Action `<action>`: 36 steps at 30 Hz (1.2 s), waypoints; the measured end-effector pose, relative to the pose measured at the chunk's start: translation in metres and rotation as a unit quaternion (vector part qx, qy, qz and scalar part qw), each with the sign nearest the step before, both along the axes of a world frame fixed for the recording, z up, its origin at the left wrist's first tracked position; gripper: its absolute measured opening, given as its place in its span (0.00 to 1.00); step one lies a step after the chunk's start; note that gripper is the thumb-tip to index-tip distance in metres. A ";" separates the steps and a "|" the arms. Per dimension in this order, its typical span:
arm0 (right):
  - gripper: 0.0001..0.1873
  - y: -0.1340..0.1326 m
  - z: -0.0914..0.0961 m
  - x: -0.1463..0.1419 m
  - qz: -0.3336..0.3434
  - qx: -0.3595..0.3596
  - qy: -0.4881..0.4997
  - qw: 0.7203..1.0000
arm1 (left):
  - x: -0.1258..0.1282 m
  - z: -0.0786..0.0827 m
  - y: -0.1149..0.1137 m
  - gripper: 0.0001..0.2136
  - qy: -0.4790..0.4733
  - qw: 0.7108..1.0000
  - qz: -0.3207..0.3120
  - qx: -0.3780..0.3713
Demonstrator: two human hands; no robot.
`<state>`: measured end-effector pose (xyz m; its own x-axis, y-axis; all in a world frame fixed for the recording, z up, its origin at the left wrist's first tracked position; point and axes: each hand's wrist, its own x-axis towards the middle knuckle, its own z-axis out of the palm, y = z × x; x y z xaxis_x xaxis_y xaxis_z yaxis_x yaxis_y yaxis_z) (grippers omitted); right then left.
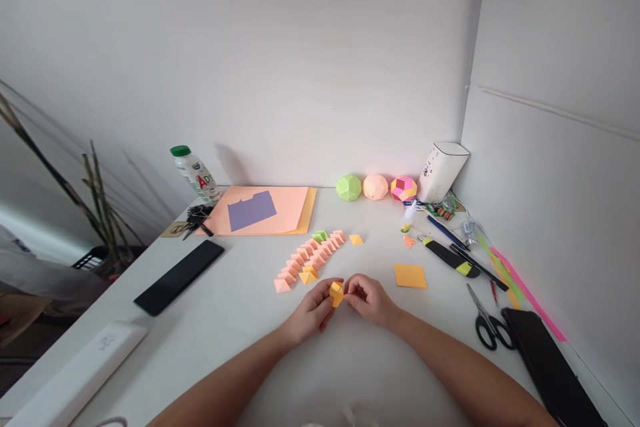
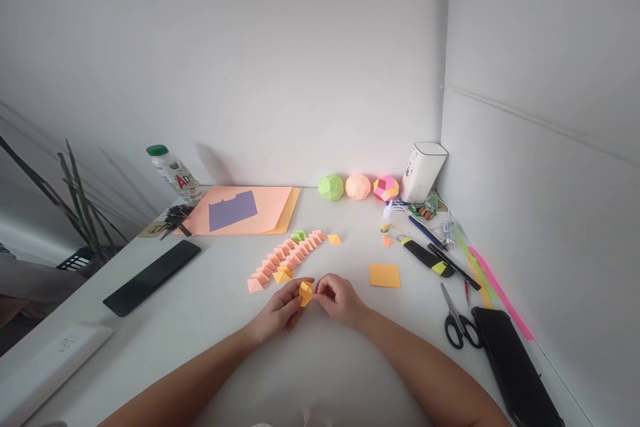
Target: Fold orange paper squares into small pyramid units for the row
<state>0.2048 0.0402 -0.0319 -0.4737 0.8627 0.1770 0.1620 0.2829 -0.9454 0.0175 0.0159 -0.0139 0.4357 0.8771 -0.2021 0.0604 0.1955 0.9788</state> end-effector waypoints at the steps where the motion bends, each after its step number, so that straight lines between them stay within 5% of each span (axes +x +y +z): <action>1: 0.03 0.000 0.001 0.001 -0.003 -0.045 0.010 0.999 | 0.000 -0.001 0.000 0.19 -0.001 1.000 0.006 0.003; 7: 0.03 -0.001 0.008 -0.004 -0.018 -0.206 0.002 0.978 | 0.004 -0.008 -0.006 0.20 0.039 0.998 0.038 0.041; 18: 0.03 -0.005 0.007 -0.012 -0.051 -0.230 -0.001 0.972 | 0.005 -0.022 -0.005 0.16 0.112 0.972 0.013 0.207; 29: 0.06 -0.002 0.011 -0.010 -0.039 -0.249 -0.024 0.967 | 0.006 -0.004 -0.003 0.15 0.058 0.991 0.012 0.118; 36: 0.01 -0.003 0.014 -0.011 -0.024 -0.253 -0.004 0.967 | 0.003 -0.008 -0.003 0.18 0.045 0.998 0.023 0.048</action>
<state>0.1938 0.0373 -0.0175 -0.4299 0.8592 -0.2774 0.1718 -0.2238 -0.9594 0.0208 0.0132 -0.0214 0.3790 0.9127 -0.1527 0.1415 0.1059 0.9843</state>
